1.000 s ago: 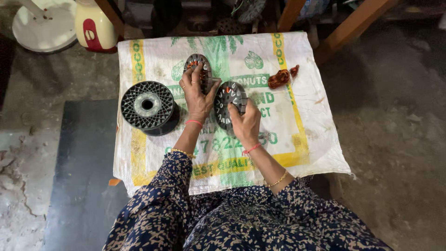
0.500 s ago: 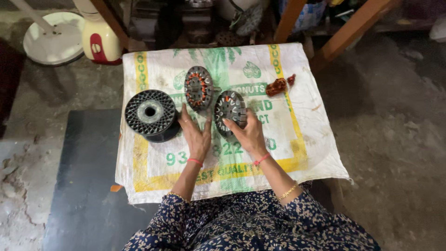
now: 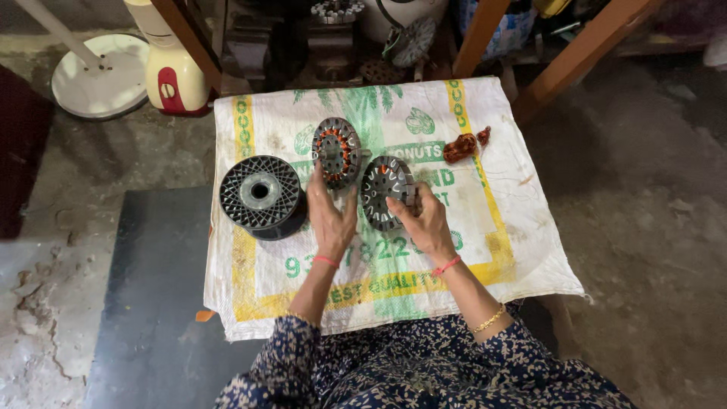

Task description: The person winds copper wire by hand into the slots of a motor stator core. They repeatedly pull wire from a spool, thread it through the stator slots, and tuck the ends to secure the winding.

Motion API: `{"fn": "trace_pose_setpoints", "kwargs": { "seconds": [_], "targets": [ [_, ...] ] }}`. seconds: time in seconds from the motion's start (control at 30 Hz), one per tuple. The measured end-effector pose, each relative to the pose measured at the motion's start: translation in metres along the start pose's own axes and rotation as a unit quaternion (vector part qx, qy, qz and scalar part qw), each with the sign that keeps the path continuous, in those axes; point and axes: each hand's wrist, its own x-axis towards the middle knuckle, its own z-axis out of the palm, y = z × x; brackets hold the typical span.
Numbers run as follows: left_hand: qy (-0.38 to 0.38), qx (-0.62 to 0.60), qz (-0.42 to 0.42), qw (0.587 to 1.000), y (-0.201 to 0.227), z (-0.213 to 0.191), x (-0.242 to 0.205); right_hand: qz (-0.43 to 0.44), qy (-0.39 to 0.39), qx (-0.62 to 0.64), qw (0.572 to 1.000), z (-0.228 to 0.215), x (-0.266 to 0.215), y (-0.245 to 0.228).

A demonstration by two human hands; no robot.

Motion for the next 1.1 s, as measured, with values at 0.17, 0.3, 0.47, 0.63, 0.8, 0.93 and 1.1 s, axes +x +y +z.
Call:
{"fn": "trace_pose_setpoints", "kwargs": {
  "seconds": [0.17,0.3,0.47,0.63,0.8,0.93,1.1],
  "targets": [
    [-0.044,0.027,-0.154,0.987,0.010,-0.002,0.073,-0.092,-0.039,0.003,0.995,-0.002,0.001,0.011],
    [-0.181,0.175,-0.163,0.954,0.020,-0.002,0.090,-0.109,-0.047,0.034,0.992,-0.001,-0.006,0.014],
    [-0.103,0.122,-0.026,0.987,0.002,0.012,0.100,-0.049,-0.042,0.020,0.998,0.009,-0.006,0.024],
    [-0.068,0.139,0.024,0.988,-0.004,0.012,0.076,-0.093,-0.042,0.025,0.995,0.006,-0.008,0.047],
    [-0.202,0.114,-0.007,0.973,0.007,-0.020,0.055,-0.131,-0.019,0.035,0.991,-0.015,-0.004,0.069],
    [-0.316,0.133,-0.055,0.938,0.002,-0.028,0.095,-0.041,0.071,0.046,0.996,-0.027,0.010,0.070],
    [-0.293,0.111,0.178,0.933,-0.032,-0.005,0.172,-0.053,0.069,-0.040,0.995,-0.020,0.005,0.058]
  ]
}}
